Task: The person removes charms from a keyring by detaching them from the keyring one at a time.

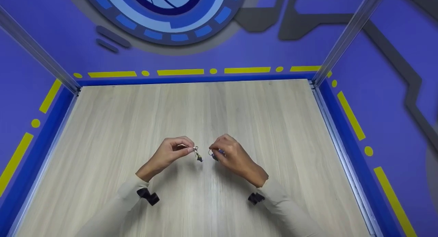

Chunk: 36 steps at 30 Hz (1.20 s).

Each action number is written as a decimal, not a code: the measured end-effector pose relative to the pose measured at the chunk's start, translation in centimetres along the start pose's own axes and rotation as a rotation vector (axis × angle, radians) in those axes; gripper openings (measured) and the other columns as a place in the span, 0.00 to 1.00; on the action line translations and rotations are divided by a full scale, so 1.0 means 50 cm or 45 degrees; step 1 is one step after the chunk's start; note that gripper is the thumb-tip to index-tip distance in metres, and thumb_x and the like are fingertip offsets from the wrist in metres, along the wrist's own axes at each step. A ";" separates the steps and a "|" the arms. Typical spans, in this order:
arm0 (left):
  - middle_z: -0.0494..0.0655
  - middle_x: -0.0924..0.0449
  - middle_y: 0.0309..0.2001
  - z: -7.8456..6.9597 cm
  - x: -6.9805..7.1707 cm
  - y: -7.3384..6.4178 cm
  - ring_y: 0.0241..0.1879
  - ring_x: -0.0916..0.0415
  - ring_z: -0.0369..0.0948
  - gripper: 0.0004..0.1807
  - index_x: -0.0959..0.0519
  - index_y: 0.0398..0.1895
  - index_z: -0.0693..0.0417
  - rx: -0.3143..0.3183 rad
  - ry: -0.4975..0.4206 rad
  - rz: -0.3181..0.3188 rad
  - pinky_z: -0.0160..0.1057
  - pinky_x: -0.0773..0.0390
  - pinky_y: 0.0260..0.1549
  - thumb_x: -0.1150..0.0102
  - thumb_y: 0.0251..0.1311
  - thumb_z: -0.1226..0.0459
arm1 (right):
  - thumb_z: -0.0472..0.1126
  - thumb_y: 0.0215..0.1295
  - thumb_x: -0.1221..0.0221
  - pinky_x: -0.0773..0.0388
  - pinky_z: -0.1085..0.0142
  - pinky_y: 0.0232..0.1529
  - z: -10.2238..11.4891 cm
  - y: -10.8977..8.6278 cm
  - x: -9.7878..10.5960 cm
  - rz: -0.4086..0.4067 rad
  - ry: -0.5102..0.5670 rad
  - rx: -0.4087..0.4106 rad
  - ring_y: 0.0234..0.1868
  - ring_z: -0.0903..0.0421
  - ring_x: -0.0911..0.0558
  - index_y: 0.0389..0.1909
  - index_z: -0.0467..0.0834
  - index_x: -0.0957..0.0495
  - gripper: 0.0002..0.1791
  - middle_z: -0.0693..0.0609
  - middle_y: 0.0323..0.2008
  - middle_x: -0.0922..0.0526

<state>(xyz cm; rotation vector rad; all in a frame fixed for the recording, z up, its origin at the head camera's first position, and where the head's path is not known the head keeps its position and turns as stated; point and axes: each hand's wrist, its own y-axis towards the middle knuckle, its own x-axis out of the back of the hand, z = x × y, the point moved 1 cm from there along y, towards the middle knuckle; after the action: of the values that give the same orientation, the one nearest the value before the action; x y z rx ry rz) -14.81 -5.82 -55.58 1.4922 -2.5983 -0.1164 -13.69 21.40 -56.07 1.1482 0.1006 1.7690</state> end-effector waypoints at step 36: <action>0.49 0.13 0.43 -0.002 0.024 -0.020 0.45 0.18 0.40 0.03 0.11 0.42 0.59 0.000 0.065 -0.039 0.46 0.17 0.52 0.32 0.74 0.69 | 0.32 0.73 0.31 0.18 0.50 0.56 -0.145 0.038 -0.105 0.273 -0.112 -0.374 0.48 0.49 0.17 0.41 0.39 0.08 0.03 0.49 0.39 0.10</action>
<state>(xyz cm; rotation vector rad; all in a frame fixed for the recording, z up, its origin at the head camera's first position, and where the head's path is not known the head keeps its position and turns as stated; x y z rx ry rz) -14.53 -7.37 -55.52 1.5154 -2.5362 -0.0808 -19.92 19.39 -62.44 1.0487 -0.3358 1.8425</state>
